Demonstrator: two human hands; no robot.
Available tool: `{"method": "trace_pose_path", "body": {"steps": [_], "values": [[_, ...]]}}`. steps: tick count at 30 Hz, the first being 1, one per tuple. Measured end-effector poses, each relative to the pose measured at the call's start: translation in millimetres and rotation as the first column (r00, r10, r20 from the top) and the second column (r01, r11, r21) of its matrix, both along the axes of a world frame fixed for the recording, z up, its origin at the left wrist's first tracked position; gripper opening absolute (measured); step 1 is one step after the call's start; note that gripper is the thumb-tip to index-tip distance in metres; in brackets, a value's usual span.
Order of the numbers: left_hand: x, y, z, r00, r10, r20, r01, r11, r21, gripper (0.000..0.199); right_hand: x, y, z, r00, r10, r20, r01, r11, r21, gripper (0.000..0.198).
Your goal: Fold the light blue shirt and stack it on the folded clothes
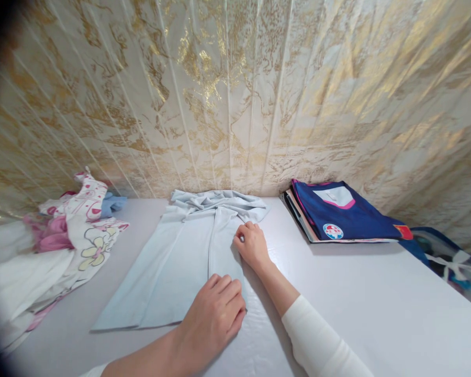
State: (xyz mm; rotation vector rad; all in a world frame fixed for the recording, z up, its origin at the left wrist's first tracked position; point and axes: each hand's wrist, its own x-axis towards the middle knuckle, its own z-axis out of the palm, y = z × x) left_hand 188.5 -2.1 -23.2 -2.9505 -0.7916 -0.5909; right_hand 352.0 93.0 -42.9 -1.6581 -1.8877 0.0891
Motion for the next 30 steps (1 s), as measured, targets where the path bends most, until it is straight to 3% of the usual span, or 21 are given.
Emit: {"method": "trace_pose_path", "body": {"steps": [15, 21, 24, 30], "values": [[1, -1, -1.5, 0.999, -0.029, 0.014, 0.029, 0.999, 0.028, 0.019, -2, 5, -2, 0.999, 0.007, -0.038, -0.006, 1.0, 0.014, 0.014], [-6, 0, 5.9, 1.0, 0.013, -0.003, -0.013, 0.999, -0.04, 0.013, 1, 3, -2, 0.999, 0.031, -0.033, -0.03, 0.999, 0.042, 0.011], [-13, 1, 7.4, 0.999, 0.051, -0.019, -0.053, 0.992, -0.114, 0.019, 0, -3, 1, 0.997, 0.072, -0.019, -0.07, 0.995, 0.068, 0.007], [-17, 2, 2.6, 0.997, 0.022, -0.073, -0.034, 0.987, -0.158, 0.014, -13, -14, 8, 0.973, 0.226, 0.04, -0.229, 0.97, 0.087, 0.019]]}}
